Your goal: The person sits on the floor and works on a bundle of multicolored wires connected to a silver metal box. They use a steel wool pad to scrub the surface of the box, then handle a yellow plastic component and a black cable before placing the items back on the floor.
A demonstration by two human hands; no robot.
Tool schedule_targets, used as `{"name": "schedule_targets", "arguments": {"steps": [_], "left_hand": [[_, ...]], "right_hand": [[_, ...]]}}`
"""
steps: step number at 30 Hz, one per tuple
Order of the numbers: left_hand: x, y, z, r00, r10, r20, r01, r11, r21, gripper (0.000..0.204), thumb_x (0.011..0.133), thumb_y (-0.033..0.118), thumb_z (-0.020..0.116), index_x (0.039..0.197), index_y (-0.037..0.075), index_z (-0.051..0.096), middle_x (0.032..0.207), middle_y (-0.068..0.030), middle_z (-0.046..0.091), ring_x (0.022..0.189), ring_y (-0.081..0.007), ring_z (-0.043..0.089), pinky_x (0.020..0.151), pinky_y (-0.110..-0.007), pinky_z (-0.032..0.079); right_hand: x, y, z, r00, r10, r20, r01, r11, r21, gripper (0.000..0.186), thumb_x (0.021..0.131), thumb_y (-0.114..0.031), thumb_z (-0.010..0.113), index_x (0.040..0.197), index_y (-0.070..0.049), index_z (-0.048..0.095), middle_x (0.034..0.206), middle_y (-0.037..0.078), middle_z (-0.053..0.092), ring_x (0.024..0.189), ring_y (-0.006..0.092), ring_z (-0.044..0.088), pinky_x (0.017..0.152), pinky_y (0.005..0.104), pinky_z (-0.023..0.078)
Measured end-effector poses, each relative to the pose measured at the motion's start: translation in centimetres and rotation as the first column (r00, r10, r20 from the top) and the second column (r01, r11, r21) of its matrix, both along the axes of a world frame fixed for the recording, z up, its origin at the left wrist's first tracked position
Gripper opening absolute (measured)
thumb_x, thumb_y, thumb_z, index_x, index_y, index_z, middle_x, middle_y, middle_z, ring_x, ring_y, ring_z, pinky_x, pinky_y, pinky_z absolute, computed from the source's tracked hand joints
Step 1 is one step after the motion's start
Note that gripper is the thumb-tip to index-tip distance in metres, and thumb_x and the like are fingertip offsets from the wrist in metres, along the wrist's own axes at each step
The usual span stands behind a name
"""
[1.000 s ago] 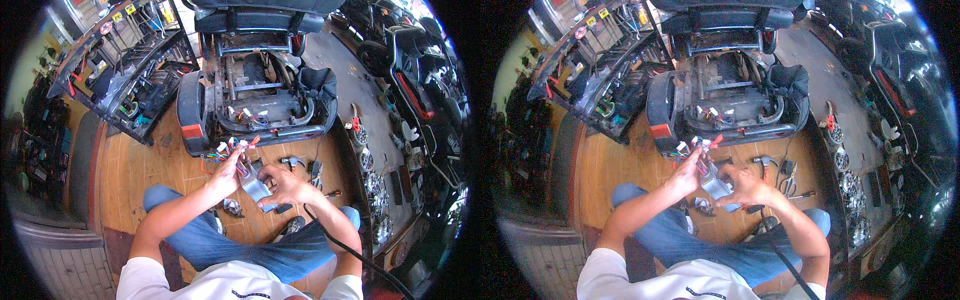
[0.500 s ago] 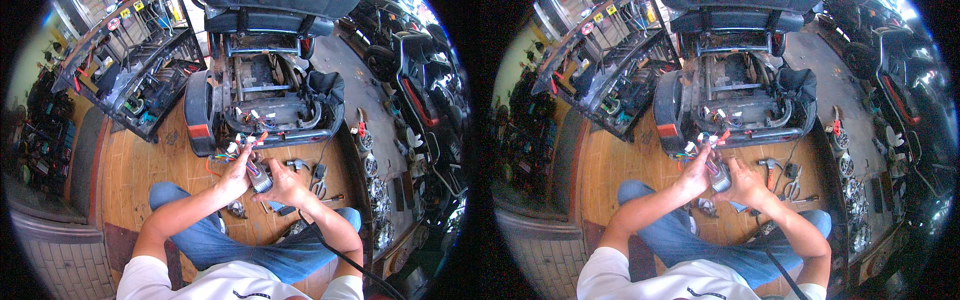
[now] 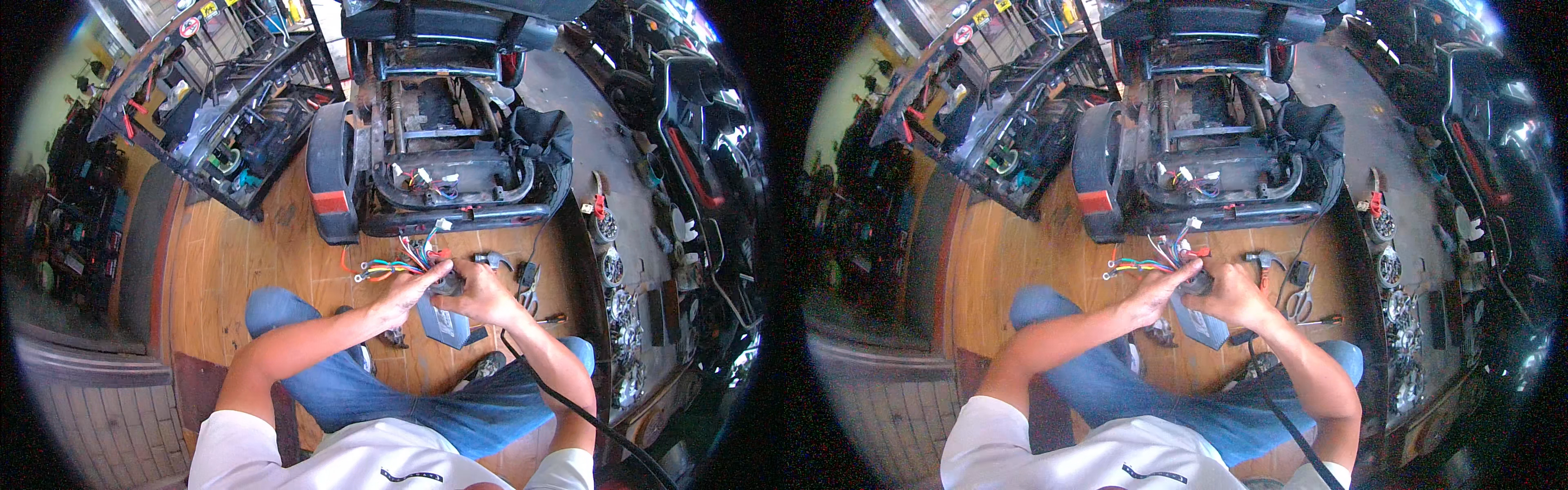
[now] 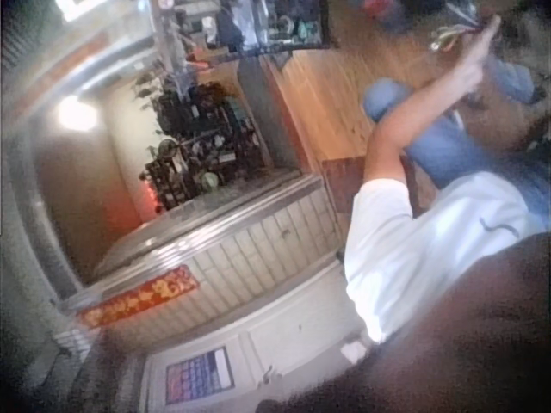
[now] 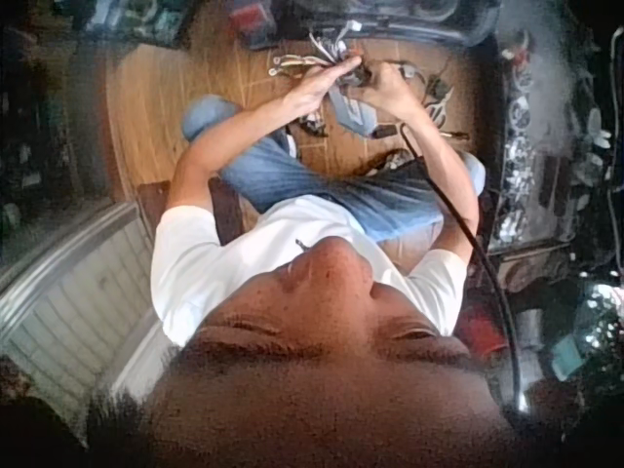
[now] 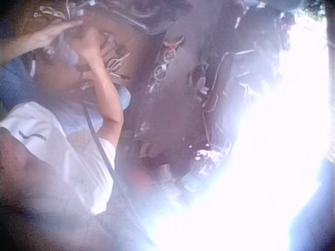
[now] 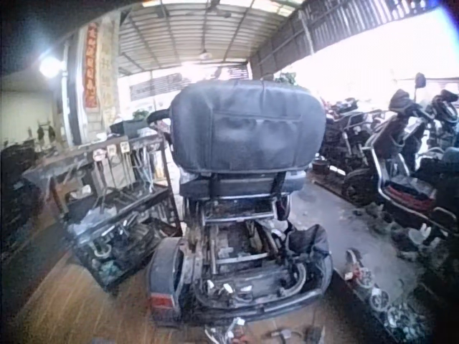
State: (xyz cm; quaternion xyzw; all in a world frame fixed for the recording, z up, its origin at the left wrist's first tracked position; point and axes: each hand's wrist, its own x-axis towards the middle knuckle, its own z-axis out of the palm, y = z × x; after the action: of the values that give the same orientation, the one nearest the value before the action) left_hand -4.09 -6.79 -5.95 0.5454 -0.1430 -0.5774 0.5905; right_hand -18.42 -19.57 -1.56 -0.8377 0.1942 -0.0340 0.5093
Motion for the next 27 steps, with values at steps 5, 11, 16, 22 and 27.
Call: {"name": "schedule_targets", "arguments": {"steps": [5,11,16,22,27], "left_hand": [[0.0,-0.1,-1.2,0.997,0.069,-0.047,-0.070,0.997,-0.030,0.048,0.095,0.045,0.075,0.131,0.014,0.069,0.121,0.0030,0.066,0.112,-0.0102,0.057,0.096,-0.034,0.044],[0.2,0.1,-2.2,0.988,0.157,0.012,-0.157,0.976,0.151,0.037,0.097,0.040,0.073,0.120,0.011,0.071,0.118,0.0017,0.067,0.107,-0.0109,0.058,0.094,-0.031,0.045],[1.8,0.6,-2.4,0.972,0.236,-0.003,-0.225,0.930,0.290,0.030,0.096,0.036,0.075,0.114,0.012,0.072,0.105,0.0012,0.069,0.100,-0.0125,0.059,0.091,-0.032,0.046],[2.4,1.7,-2.2,0.964,0.265,0.020,-0.264,0.947,0.181,0.027,0.095,0.039,0.076,0.108,0.015,0.074,0.105,0.0010,0.069,0.099,-0.0111,0.059,0.087,-0.033,0.046],[3.0,1.9,-2.0,0.951,0.303,-0.059,-0.277,0.922,0.270,0.030,0.093,0.041,0.078,0.105,0.016,0.070,0.100,0.0008,0.067,0.096,-0.0131,0.060,0.087,-0.035,0.048]], "right_hand": [[0.1,-0.1,-0.2,0.995,0.031,-0.099,-0.023,0.996,0.081,0.072,0.078,-0.025,0.090,0.134,0.008,0.060,0.112,0.018,0.074,0.102,0.0195,0.070,0.093,0.0354,0.054],[0.0,-4.6,-1.5,0.996,-0.014,0.087,-0.025,0.902,0.431,0.052,0.089,-0.024,0.083,0.126,0.008,0.065,0.110,0.016,0.075,0.100,0.0208,0.070,0.091,0.0356,0.056],[-0.7,-11.7,-3.7,0.908,-0.414,0.066,0.377,0.739,-0.558,0.027,0.079,-0.015,0.082,0.099,0.001,0.072,0.092,0.021,0.074,0.082,0.0303,0.074,0.073,0.0383,0.057],[-0.5,-16.4,-7.6,0.877,-0.424,0.226,0.455,0.583,-0.674,0.020,0.076,-0.009,0.076,0.093,0.000,0.069,0.093,0.019,0.070,0.090,0.0394,0.069,0.080,0.0443,0.056],[0.6,-18.0,-10.0,0.913,-0.394,0.106,0.361,0.658,-0.661,0.043,0.076,-0.011,0.075,0.116,0.000,0.067,0.111,0.024,0.070,0.110,0.0419,0.065,0.094,0.0467,0.054]]}}
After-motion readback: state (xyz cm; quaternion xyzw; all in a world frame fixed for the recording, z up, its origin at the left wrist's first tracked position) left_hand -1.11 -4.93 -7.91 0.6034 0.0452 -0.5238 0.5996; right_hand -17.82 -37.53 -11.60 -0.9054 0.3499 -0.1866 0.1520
